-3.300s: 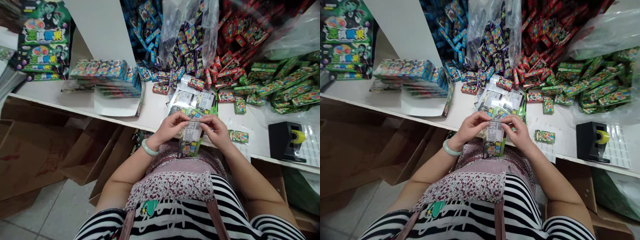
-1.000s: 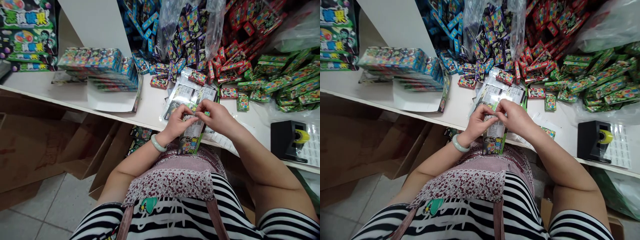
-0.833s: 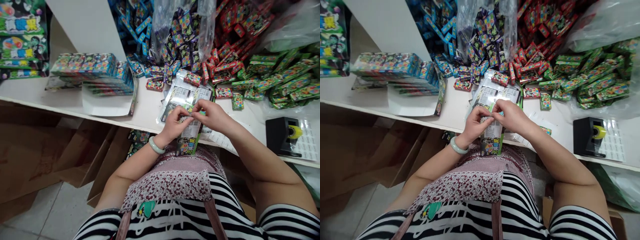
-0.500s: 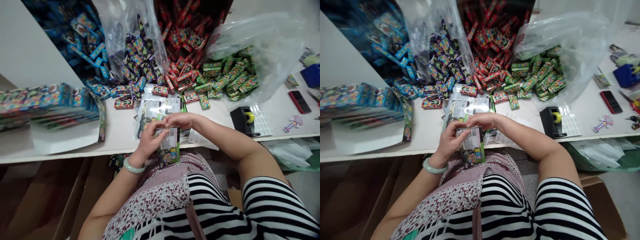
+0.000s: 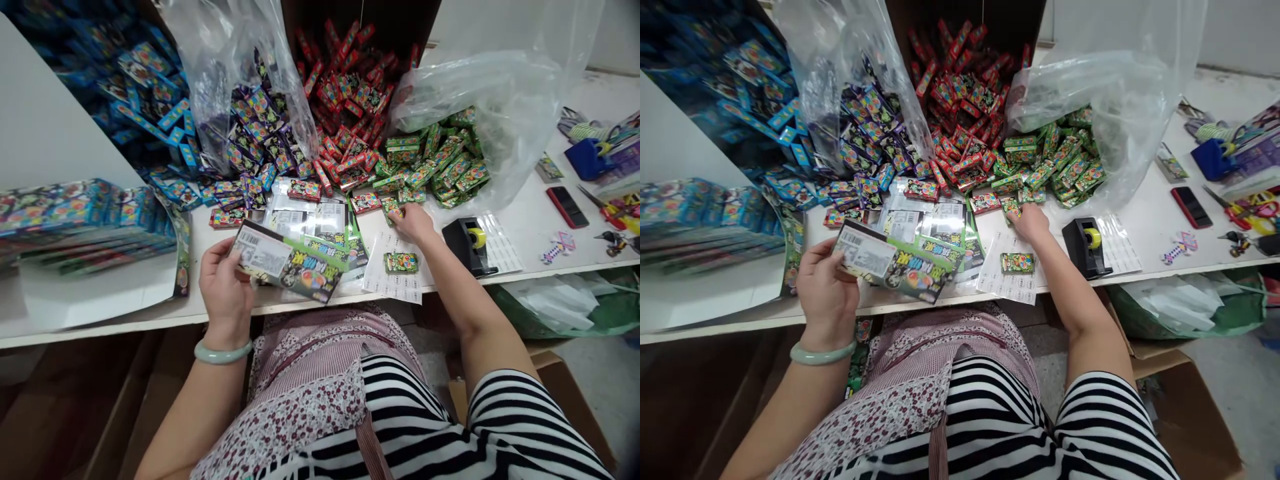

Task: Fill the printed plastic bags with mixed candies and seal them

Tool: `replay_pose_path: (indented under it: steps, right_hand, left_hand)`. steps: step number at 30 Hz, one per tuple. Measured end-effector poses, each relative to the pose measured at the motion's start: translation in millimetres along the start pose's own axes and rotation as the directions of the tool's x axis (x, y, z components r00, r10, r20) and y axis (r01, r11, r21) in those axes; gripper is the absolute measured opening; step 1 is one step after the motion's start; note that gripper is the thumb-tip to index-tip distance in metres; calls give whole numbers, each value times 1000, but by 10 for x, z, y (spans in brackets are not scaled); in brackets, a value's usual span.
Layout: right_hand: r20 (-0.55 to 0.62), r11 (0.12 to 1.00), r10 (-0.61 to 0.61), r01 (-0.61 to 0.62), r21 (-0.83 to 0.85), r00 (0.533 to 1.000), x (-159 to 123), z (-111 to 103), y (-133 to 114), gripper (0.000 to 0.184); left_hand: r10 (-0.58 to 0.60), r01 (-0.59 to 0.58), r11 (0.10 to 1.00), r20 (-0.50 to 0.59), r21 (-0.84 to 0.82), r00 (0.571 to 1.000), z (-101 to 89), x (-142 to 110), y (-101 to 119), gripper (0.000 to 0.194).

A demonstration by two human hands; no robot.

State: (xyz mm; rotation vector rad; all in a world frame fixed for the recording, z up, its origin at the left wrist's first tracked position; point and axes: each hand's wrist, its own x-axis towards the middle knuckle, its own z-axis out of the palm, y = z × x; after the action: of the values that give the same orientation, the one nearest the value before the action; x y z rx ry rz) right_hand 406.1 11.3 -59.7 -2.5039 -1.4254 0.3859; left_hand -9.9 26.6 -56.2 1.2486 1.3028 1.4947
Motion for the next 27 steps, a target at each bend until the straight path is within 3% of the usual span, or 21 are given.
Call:
replay_pose_path:
  steps: [5, 9, 14, 17, 19, 20, 22, 24, 27]
  right_hand:
    - [16, 985, 49, -51, 164, 999, 75, 110, 49, 24]
    - [-33, 950, 21, -9, 312, 999, 80, 122, 211, 24]
    - [-47, 925, -45, 60, 374, 998, 131, -58, 309, 25]
    - [-134, 936, -181, 212, 280, 974, 155, -150, 298, 26]
    - [-196, 946, -256, 287, 149, 946, 111, -135, 261, 30]
    - [-200, 957, -257, 279, 85, 945, 68, -104, 233, 35]
    - [-153, 983, -183, 183, -14, 971, -43, -17, 158, 53]
    - [-96, 992, -87, 77, -100, 992, -149, 70, 61, 70]
    - [-80, 984, -10, -5, -179, 997, -211, 139, -90, 75]
  left_hand:
    - [-68, 70, 995, 26, -77, 997, -77, -38, -63, 32]
    - [-113, 117, 992, 70, -52, 991, -234, -45, -215, 40]
    - [35, -72, 974, 172, 213, 984, -421, -61, -380, 49]
    - [174, -269, 825, 229, 496, 958, -435, -60, -275, 70]
    - [150, -410, 703, 442, 581, 884, -365, -54, -131, 81]
    - [87, -482, 658, 577, 579, 812, -310, -47, -54, 85]
    - [-74, -608, 584, 782, 537, 619, -176, -25, 83, 93]
    - [-206, -688, 530, 862, 496, 462, -40, 9, 172, 96]
    - [-309, -739, 497, 888, 455, 339, 108, 65, 218, 95]
